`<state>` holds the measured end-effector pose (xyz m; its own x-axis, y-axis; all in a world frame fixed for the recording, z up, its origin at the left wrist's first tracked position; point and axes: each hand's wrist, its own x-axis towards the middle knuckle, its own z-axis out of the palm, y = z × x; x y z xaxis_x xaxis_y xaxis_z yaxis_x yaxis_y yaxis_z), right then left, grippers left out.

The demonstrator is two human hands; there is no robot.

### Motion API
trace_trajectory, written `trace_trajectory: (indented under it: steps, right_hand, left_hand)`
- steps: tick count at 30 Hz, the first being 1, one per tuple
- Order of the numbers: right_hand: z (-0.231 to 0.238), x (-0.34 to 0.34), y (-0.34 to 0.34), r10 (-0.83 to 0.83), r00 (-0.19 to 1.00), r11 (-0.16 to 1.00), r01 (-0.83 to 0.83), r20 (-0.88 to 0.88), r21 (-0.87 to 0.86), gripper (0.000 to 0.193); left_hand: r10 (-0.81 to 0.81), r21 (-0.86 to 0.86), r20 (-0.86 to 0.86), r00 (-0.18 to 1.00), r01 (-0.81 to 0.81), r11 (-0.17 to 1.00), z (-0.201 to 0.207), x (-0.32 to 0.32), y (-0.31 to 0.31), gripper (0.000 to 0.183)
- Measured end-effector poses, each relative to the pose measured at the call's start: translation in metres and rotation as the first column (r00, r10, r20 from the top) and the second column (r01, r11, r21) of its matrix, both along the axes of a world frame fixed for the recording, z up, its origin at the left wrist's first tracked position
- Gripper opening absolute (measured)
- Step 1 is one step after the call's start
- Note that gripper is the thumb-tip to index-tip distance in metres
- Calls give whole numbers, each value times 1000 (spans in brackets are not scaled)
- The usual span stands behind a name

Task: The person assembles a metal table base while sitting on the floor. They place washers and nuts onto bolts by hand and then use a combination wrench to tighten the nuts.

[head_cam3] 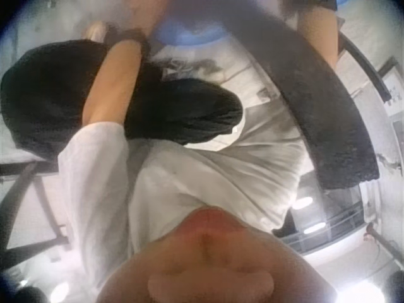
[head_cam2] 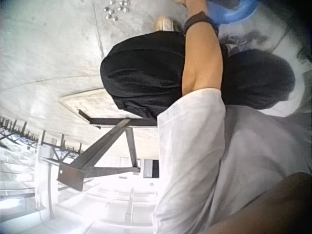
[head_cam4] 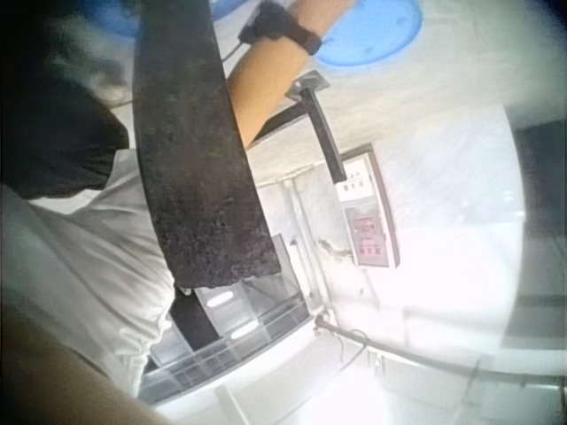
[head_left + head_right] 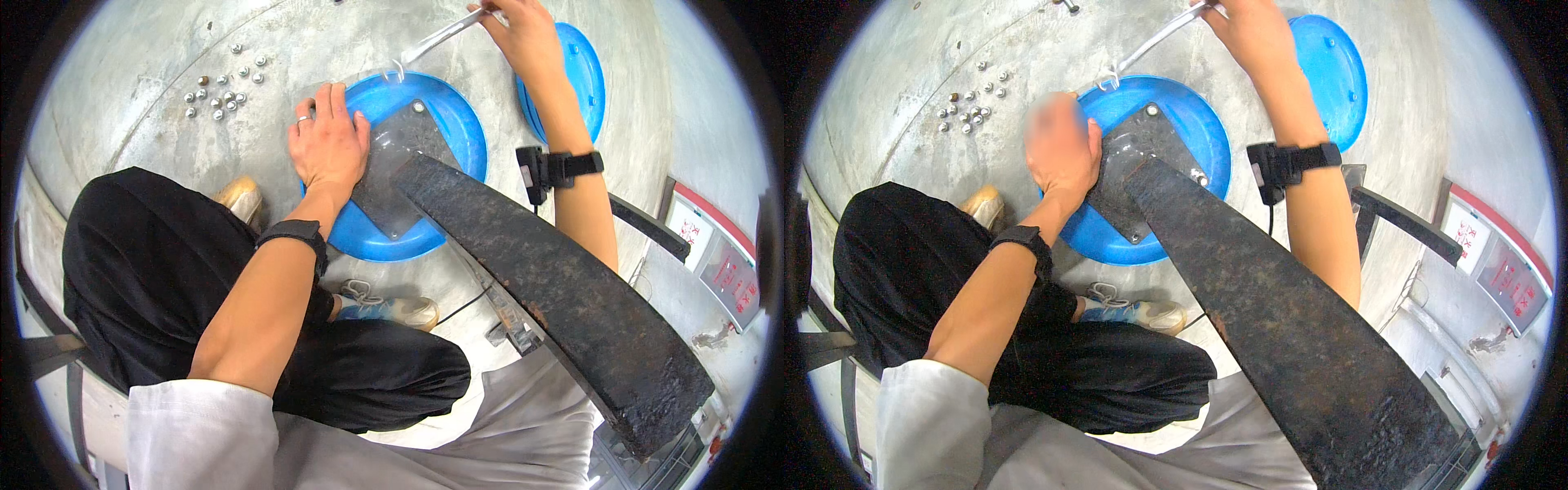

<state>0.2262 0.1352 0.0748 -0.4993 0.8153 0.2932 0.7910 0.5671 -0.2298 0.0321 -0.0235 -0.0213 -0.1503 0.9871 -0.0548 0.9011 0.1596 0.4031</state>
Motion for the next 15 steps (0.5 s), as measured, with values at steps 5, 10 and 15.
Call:
trace_trajectory:
  steps: [5, 10, 15]
  right_hand:
    - [-12, 49, -70, -214, 936, 913, 293, 278, -284, 44]
    - [-22, 87, -162, -532, 843, 621, 453, 80, -640, 48]
    - [-25, 84, -204, -631, 773, 453, 294, -70, -842, 42]
  left_hand:
    - [-21, 35, -26, 999, 22, 999, -4, 2, -1, 45]
    - [-25, 40, -32, 999, 27, 999, -3, 3, -1, 45]
    - [-27, 16, -47, 999, 27, 999, -6, 1, -2, 46]
